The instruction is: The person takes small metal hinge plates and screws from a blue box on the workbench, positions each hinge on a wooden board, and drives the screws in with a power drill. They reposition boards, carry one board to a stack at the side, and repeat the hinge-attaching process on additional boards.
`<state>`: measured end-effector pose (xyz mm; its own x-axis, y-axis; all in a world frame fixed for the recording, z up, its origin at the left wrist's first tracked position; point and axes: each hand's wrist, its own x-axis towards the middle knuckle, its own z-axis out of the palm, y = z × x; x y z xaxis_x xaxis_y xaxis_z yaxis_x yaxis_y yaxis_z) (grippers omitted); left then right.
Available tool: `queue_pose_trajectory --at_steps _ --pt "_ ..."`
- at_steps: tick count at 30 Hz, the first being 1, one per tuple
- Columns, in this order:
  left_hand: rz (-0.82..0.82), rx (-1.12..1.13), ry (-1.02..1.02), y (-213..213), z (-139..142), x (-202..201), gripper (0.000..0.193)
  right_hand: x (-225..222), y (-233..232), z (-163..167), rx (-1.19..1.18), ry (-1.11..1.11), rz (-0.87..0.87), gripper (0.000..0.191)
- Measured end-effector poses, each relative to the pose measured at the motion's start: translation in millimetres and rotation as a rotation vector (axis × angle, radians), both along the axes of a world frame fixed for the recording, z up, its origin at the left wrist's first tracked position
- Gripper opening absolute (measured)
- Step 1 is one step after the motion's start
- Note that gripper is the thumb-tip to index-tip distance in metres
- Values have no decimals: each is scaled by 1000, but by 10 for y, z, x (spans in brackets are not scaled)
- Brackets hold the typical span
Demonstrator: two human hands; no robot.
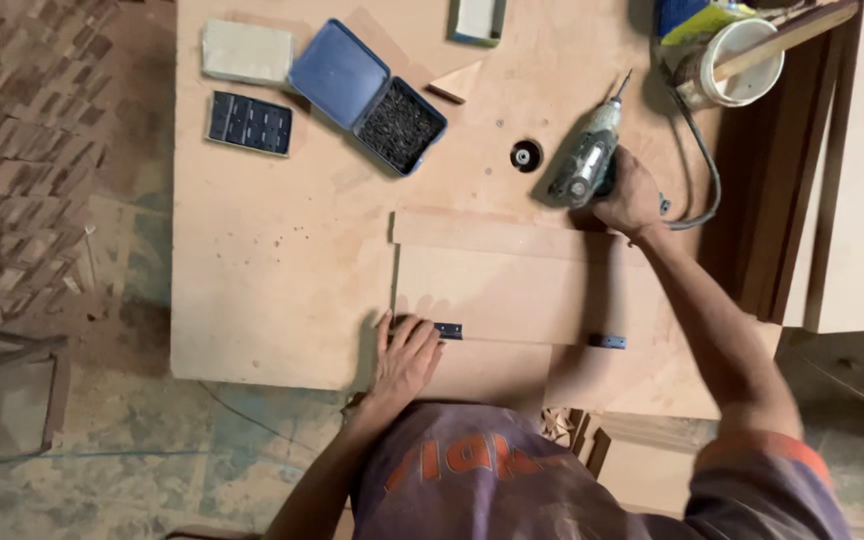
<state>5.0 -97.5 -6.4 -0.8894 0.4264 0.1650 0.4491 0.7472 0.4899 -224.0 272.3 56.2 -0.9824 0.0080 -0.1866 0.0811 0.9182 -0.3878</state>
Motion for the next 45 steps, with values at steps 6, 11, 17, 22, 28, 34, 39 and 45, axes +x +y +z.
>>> queue_pose_trajectory --at_steps 6,11,17,22,28,34,39,45 --pt "-8 36 34 -8 -98 42 25 243 64 210 -60 -30 47 69" --pt "-50 -48 -14 -29 -71 81 25 719 12 670 -174 -69 275 67" --pt "-32 57 -42 -37 -7 113 54 1218 -243 1074 -72 -42 724 58" --pt "-5 58 -135 -7 -107 163 54 1517 -334 1047 -77 -164 808 51" --pt "-27 45 -116 -19 -293 255 44 1728 -248 993 26 -376 791 79" --pt "-21 15 -102 -28 -371 327 37 1851 -553 950 -69 -515 632 51" --pt "-20 3 -107 -22 -380 343 36 1874 -729 893 -167 -449 642 54" --pt "-14 -22 -49 -27 -383 340 32 1882 -796 835 -90 -563 552 51"
